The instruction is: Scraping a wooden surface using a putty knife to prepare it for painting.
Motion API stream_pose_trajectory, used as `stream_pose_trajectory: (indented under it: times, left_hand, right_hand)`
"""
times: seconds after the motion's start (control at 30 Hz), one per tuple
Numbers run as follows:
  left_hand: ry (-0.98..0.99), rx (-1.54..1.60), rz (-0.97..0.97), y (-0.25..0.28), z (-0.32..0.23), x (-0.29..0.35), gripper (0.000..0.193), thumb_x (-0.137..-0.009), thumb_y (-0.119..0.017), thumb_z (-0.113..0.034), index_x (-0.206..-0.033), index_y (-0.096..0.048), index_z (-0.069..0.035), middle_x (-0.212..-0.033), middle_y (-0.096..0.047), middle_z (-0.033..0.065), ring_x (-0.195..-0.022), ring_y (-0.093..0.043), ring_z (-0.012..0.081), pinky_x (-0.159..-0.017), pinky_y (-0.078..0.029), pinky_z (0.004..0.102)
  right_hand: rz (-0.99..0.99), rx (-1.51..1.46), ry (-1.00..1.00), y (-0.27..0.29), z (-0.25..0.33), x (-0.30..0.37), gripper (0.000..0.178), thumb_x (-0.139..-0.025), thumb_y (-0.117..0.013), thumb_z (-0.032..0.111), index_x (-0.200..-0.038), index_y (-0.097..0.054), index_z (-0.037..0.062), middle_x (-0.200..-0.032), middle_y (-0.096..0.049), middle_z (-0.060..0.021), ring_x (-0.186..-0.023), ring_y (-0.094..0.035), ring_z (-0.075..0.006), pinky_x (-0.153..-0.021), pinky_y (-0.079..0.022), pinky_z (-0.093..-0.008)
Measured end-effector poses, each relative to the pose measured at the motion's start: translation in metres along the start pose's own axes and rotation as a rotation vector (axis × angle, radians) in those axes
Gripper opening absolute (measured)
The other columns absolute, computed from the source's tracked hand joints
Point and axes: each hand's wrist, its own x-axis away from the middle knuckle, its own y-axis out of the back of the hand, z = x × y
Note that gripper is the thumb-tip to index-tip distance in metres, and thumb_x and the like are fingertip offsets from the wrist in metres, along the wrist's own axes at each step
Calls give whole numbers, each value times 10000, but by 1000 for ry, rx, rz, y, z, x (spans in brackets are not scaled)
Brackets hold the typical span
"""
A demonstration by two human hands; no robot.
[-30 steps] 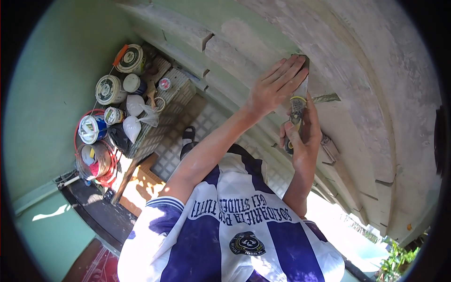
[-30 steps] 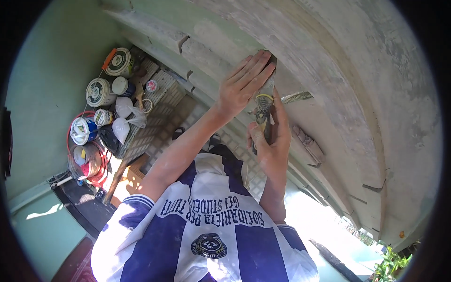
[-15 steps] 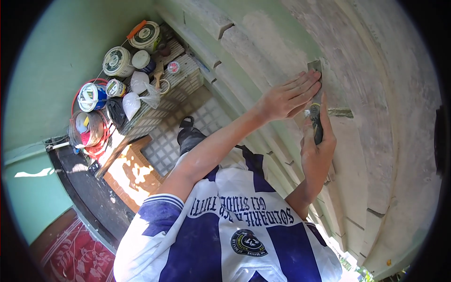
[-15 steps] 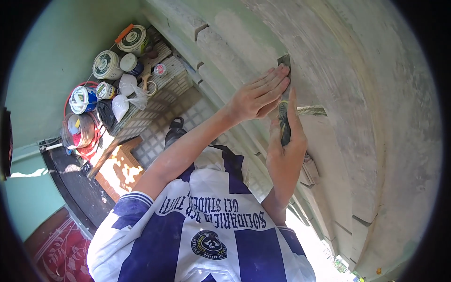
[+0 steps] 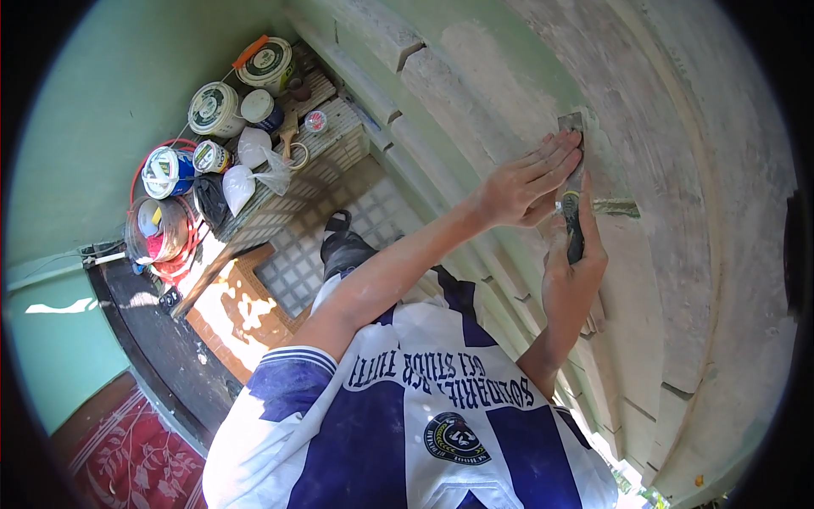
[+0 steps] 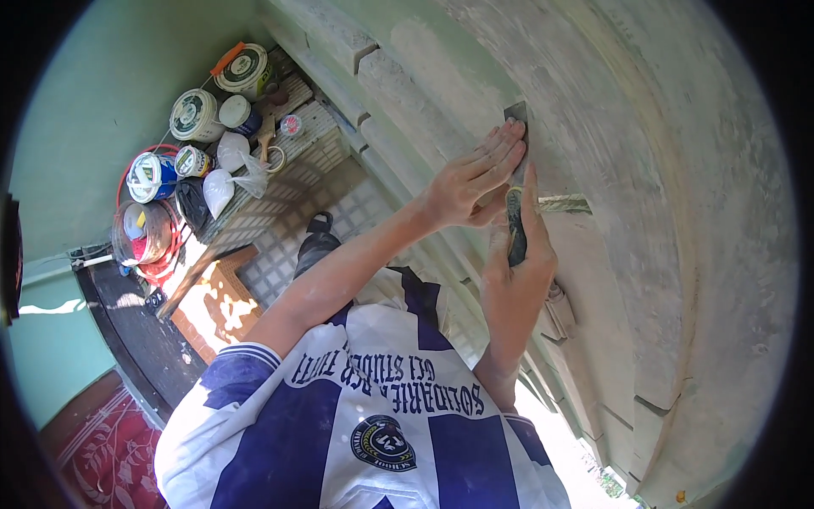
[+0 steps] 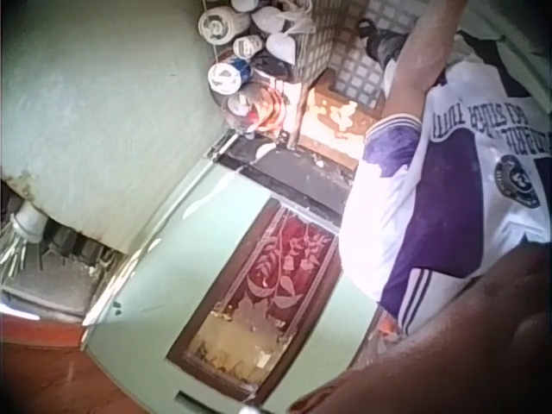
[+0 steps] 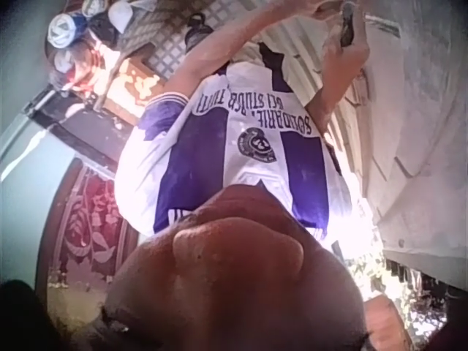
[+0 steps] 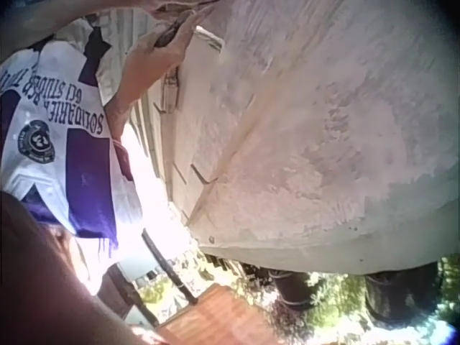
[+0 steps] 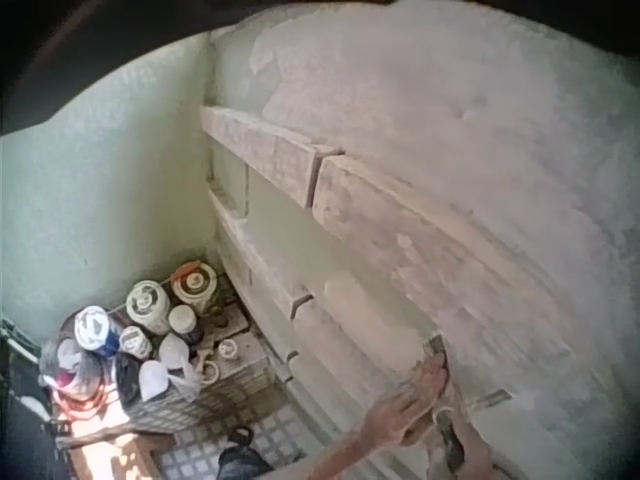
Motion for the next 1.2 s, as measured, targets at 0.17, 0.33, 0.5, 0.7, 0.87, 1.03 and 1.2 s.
stream_pose_trajectory:
  times: [0.17,0.33,0.5,0.7,0.87,1.03,1.2]
  left_hand:
    - [-3,-11,21,-3,0,5,693,-754,-613,-40,-1403,-416,105,-1498,-387,281,-1399,-394,398,-1158,-357,462]
    - [122,71,7,6,-1,-3,802,-747,-641,-130,-1448,-340,118,-1538,-300,302,-1431,-334,405,-1180,-317,434]
    - [76,96,157,9,-1,13,878,-747,-663,-236,-1464,-304,122,-1550,-259,314,-1440,-289,443,-1193,-282,437]
    - [97,113,123,6,0,3,868,-763,-657,-244,-1459,-301,133,-1553,-260,307,-1456,-263,431,-1199,-258,472]
    - [67,112,90,10,-2,6,844,-760,-657,-226,-1447,-323,132,-1534,-298,308,-1445,-289,433,-1194,-271,476]
    - [17,96,141,3,-7,3,833,-765,-661,-239,-1446,-342,118,-1524,-321,308,-1437,-307,434,-1186,-287,483]
    - [72,87,90,3,-11,1,806,-786,-642,-225,-1458,-337,100,-1542,-307,287,-1439,-313,418,-1190,-281,474]
  right_hand:
    - [-20,32,90,0,-11,0,612,-853,-495,-49,-1453,-478,71,-1265,-626,-252,-1137,-647,-332,-940,-489,-370]
    - [-10,20,99,-12,-2,-15,604,-849,-512,-42,-1441,-498,76,-1172,-652,-259,-1019,-677,-325,-874,-502,-379]
    - [-103,129,252,-13,-16,1,595,-869,-509,-30,-1452,-484,83,-1060,-671,-232,-868,-661,-313,-804,-501,-367]
    - [-65,95,33,-13,-2,-8,604,-862,-509,-42,-1453,-485,84,-1132,-669,-234,-950,-683,-305,-824,-506,-358]
    - [-78,63,150,-11,-15,-2,593,-849,-506,-55,-1432,-504,57,-1172,-668,-229,-984,-689,-274,-850,-507,-334]
    - [-107,64,107,0,-5,1,609,-833,-504,-72,-1426,-514,63,-1196,-666,-227,-988,-689,-264,-860,-508,-329]
    - [-85,5,52,-4,-18,-1,599,-852,-519,-64,-1431,-519,91,-1107,-696,-194,-861,-659,-178,-783,-507,-310]
